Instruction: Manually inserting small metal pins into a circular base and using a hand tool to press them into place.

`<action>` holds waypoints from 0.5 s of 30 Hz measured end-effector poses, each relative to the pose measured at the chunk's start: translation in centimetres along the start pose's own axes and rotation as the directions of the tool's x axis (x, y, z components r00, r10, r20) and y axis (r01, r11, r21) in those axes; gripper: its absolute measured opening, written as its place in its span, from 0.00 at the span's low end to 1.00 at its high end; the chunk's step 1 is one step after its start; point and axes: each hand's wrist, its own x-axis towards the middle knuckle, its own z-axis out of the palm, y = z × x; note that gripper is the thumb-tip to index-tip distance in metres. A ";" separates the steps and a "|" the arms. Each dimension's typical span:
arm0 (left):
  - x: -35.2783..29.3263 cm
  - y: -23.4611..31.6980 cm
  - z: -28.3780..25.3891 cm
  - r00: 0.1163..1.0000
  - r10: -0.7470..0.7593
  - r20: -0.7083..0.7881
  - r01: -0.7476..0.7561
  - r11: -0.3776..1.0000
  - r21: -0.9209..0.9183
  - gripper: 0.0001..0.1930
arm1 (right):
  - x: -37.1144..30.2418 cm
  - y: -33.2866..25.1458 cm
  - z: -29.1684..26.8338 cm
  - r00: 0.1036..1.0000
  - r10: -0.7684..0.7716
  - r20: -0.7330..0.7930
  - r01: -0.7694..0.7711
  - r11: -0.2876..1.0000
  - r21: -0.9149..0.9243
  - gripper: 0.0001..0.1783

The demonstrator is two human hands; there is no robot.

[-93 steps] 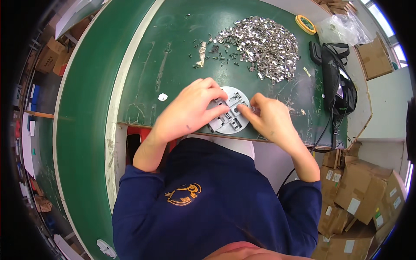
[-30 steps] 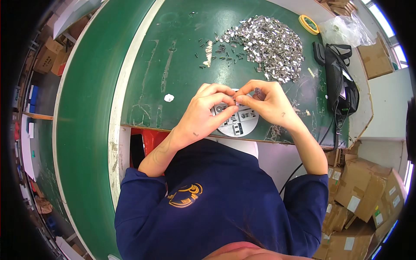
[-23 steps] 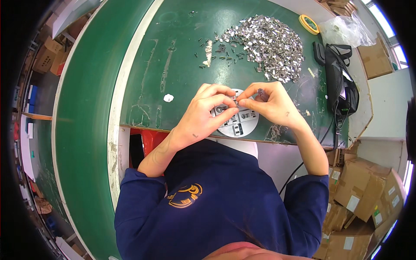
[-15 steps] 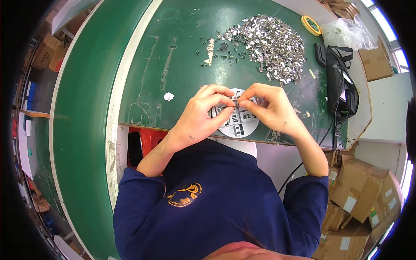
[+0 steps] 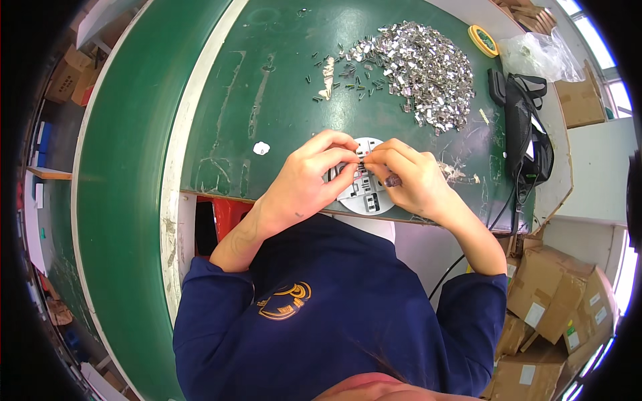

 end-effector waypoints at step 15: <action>-0.1 -0.4 -0.2 0.999 0.027 0.022 -0.027 1.000 0.004 0.09 | 1.7 -0.1 -1.2 0.987 -0.070 0.143 0.069 0.998 0.010 0.06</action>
